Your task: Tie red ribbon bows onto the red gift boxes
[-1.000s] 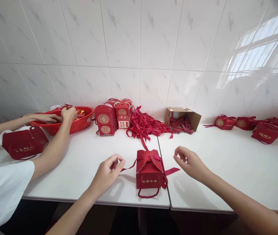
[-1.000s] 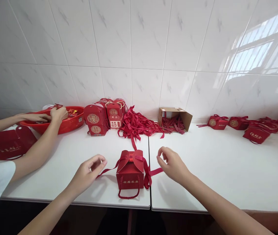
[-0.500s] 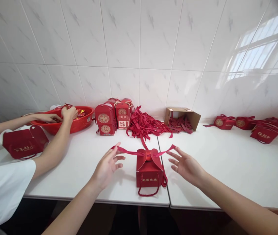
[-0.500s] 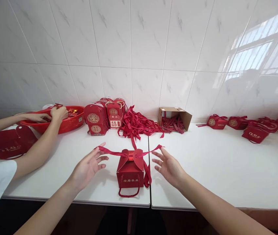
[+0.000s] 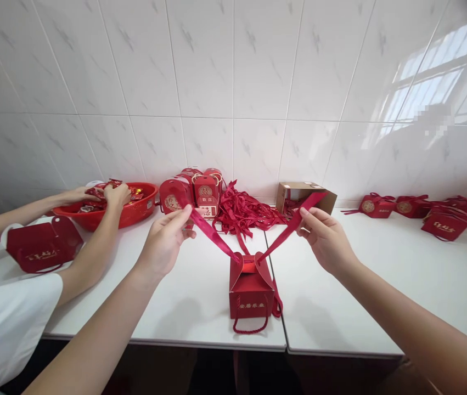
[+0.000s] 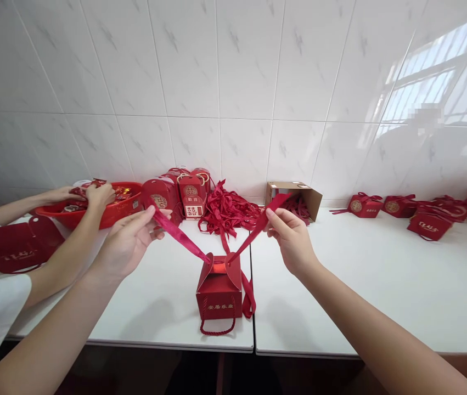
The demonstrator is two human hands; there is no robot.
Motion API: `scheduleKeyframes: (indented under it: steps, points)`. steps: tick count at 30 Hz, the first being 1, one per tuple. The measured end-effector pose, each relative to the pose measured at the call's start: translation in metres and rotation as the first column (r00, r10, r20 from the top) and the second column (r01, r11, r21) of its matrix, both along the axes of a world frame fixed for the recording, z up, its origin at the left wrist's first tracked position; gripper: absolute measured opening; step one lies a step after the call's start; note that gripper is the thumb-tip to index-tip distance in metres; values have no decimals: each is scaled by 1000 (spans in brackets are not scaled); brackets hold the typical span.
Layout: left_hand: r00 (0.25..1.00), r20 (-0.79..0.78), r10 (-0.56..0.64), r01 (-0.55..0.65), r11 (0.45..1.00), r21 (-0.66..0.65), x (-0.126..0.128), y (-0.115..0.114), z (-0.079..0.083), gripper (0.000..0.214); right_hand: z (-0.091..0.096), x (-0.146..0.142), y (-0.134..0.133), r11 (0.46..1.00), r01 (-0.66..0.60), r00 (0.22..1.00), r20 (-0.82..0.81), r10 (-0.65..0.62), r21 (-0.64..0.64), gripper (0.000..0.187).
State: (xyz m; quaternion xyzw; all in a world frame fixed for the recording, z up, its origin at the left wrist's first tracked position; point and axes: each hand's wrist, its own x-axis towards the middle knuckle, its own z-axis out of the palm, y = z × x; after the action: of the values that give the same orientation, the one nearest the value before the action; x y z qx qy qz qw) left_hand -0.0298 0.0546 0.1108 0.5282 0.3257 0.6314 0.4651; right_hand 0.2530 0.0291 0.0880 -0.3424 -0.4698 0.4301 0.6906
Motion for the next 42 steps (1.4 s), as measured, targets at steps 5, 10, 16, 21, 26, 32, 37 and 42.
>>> scheduleKeyframes:
  steps: [5, 10, 16, 21, 26, 32, 37, 42]
  points:
    - [995, -98, 4, 7, 994, 112, 26, 5, 25, 25, 22, -18, 4, 986, -10, 984, 178, -20, 168, 15]
    - [993, -57, -106, 113, 986, 122, 46, 5, 34, 25, 35, -30, 2, 970, -32, 972, 236, -26, 239, 15]
    - [996, -40, -84, 87, 993, 81, 51, 0, 32, 22, 44, -26, -3, 958, 18, 965, 245, -92, 286, 17]
    - [996, -31, -79, 82, 992, 99, 50, -4, 32, 23, 48, -22, -5, 960, 56, 958, 256, -129, 274, 20]
    - [985, 14, -172, 170, 983, 75, 53, -4, 36, 18, 50, -28, -2, 980, -92, 985, 163, 63, 178, 22]
    - [960, -35, -279, 281, 955, 92, 60, -6, 36, 10, 54, -40, 5, 983, -183, 975, 125, 181, 4, 24]
    - [931, -321, -173, 222, 967, 123, 65, -16, 29, 15, 48, -49, 1, 962, -271, 909, 325, 262, -18, 17]
    - [926, -343, -159, 206, 973, 103, 63, -18, 23, 19, 40, -53, -6, 955, -286, 885, 405, 232, 78, 24]
